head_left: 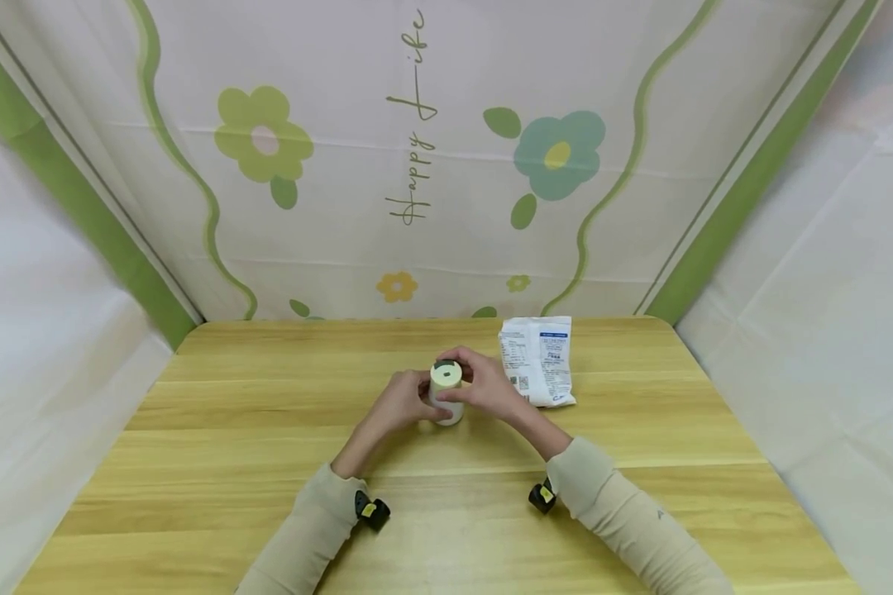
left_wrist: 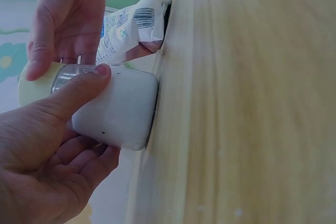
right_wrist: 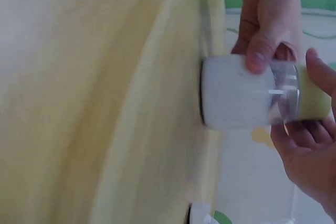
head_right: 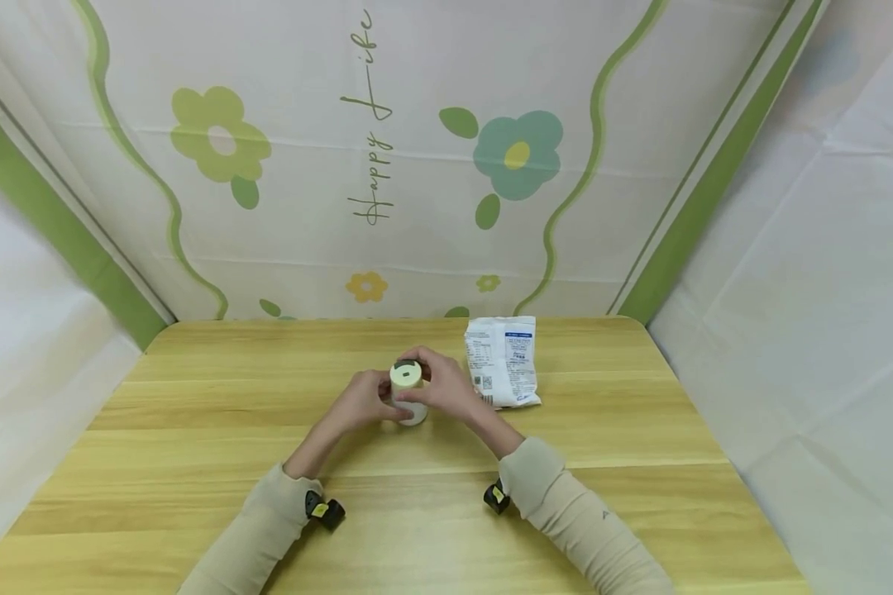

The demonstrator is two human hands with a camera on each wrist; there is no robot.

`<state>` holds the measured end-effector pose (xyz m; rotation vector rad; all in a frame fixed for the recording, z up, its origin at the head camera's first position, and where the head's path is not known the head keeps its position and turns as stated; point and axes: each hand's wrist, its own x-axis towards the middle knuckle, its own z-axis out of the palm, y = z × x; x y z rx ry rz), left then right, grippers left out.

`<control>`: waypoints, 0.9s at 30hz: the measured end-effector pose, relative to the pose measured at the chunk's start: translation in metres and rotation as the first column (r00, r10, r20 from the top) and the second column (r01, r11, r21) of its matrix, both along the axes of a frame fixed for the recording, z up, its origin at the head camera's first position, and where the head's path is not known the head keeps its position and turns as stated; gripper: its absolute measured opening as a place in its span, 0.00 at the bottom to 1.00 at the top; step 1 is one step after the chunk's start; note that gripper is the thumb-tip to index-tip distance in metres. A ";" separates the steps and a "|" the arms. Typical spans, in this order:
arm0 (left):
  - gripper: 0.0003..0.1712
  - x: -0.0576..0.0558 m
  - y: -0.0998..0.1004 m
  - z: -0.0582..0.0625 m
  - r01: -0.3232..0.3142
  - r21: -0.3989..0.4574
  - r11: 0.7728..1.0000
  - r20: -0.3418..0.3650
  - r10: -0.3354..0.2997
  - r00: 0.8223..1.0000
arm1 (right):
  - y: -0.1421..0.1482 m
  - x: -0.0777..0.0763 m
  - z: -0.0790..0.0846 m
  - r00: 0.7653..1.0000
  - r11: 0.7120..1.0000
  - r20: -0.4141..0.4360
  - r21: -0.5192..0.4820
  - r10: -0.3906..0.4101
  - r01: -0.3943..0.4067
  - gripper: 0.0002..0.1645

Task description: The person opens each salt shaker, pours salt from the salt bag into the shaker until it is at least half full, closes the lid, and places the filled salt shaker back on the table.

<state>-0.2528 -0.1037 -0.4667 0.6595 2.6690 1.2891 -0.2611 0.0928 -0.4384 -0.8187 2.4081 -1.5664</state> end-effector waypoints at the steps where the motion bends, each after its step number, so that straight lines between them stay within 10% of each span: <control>1: 0.21 0.000 0.000 0.000 0.002 0.001 1.000 0.001 -0.002 1.000 | -0.001 0.001 -0.001 1.000 1.000 0.000 0.006 -0.026 0.026 0.32; 4: 0.20 0.000 -0.002 0.001 -0.002 -0.002 1.000 0.005 0.002 1.000 | -0.003 0.003 0.001 0.999 0.998 -0.001 0.039 -0.043 0.043 0.34; 14: 0.23 0.001 0.000 0.001 0.011 -0.006 1.000 0.011 -0.010 1.000 | 0.011 -0.007 0.010 0.967 0.966 -0.018 0.065 0.253 -0.252 0.41; 27: 0.21 0.001 -0.001 0.000 0.007 0.011 1.000 0.004 -0.007 1.000 | 0.002 -0.003 -0.002 0.999 0.999 -0.048 0.040 0.016 -0.014 0.32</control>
